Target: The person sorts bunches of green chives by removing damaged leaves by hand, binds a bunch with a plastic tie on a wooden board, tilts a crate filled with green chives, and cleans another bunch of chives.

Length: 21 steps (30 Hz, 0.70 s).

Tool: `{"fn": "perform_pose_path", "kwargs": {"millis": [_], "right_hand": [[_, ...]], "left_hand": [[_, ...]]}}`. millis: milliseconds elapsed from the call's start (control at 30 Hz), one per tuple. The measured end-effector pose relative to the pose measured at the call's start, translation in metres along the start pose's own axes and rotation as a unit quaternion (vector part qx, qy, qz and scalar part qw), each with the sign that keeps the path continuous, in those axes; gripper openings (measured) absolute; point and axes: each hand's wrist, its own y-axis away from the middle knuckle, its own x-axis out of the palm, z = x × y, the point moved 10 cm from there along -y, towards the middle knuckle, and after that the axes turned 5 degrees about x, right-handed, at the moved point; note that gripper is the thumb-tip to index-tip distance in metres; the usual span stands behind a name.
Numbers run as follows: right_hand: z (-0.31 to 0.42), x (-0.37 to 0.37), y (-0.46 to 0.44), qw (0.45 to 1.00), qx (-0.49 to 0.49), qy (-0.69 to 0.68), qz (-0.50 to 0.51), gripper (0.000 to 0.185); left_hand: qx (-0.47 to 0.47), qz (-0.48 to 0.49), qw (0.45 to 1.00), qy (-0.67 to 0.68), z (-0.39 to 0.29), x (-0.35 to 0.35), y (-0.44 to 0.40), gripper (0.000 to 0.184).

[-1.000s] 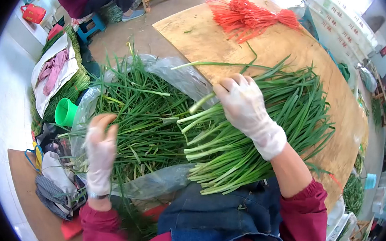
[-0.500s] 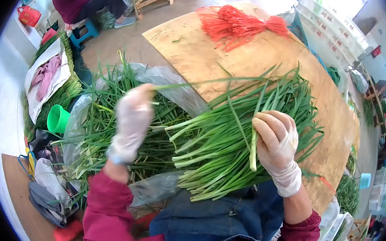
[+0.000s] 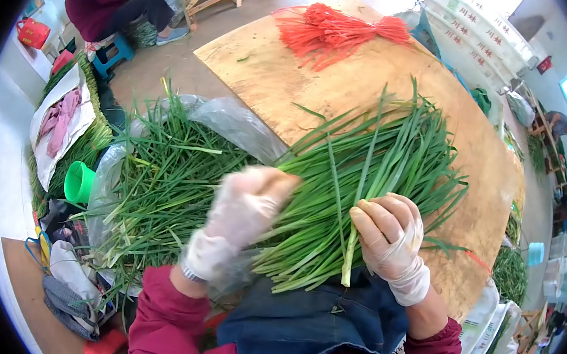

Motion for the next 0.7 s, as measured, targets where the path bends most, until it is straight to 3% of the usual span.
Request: {"fn": "perform_pose_path", "kwargs": {"millis": [33,133,233,333,400,433,467,500,567,600,700], "right_hand": [[0.001,0.000,0.001,1.000,-0.001,0.008,0.005,0.037],[0.003,0.002,0.002,1.000,-0.009,0.022,0.005,0.039],[0.005,0.007,0.003,0.999,-0.022,0.014,0.020,0.039],[0.008,0.009,0.000,0.999,-0.030,0.028,0.007,0.036],[0.009,0.008,-0.005,0.998,-0.032,0.051,-0.003,0.035],[0.003,0.006,-0.006,0.998,-0.021,0.055,-0.008,0.035],[-0.005,0.004,-0.006,0.998,-0.010,0.057,-0.014,0.035],[-0.010,0.003,-0.006,0.998,-0.001,0.058,-0.020,0.035],[-0.007,0.001,-0.007,0.999,-0.006,0.044,-0.009,0.036],[-0.003,0.001,-0.008,0.999,-0.016,0.042,-0.006,0.036],[0.009,0.005,-0.011,0.999,-0.024,0.029,0.008,0.038]], "left_hand": [[-0.094,0.082,0.989,0.084,-0.001,0.031,0.006,0.034],[-0.212,0.269,0.917,0.202,-0.008,0.090,0.034,0.046],[-0.282,0.205,0.868,0.354,-0.007,0.093,0.053,0.027],[-0.300,0.112,0.863,0.390,-0.002,0.077,0.063,0.018],[-0.250,0.055,0.912,0.322,-0.008,0.045,0.068,0.014],[-0.180,-0.045,0.946,0.265,-0.010,0.011,0.070,0.012],[-0.175,-0.144,0.933,0.279,-0.009,-0.021,0.076,0.015],[-0.070,-0.189,0.956,0.211,-0.006,-0.057,0.077,0.021],[-0.179,-0.299,0.934,0.083,0.037,-0.118,0.090,0.031],[-0.254,-0.287,0.923,-0.016,0.070,-0.141,0.094,0.028],[-0.154,-0.153,0.934,-0.284,0.054,-0.119,0.055,0.030]]}}
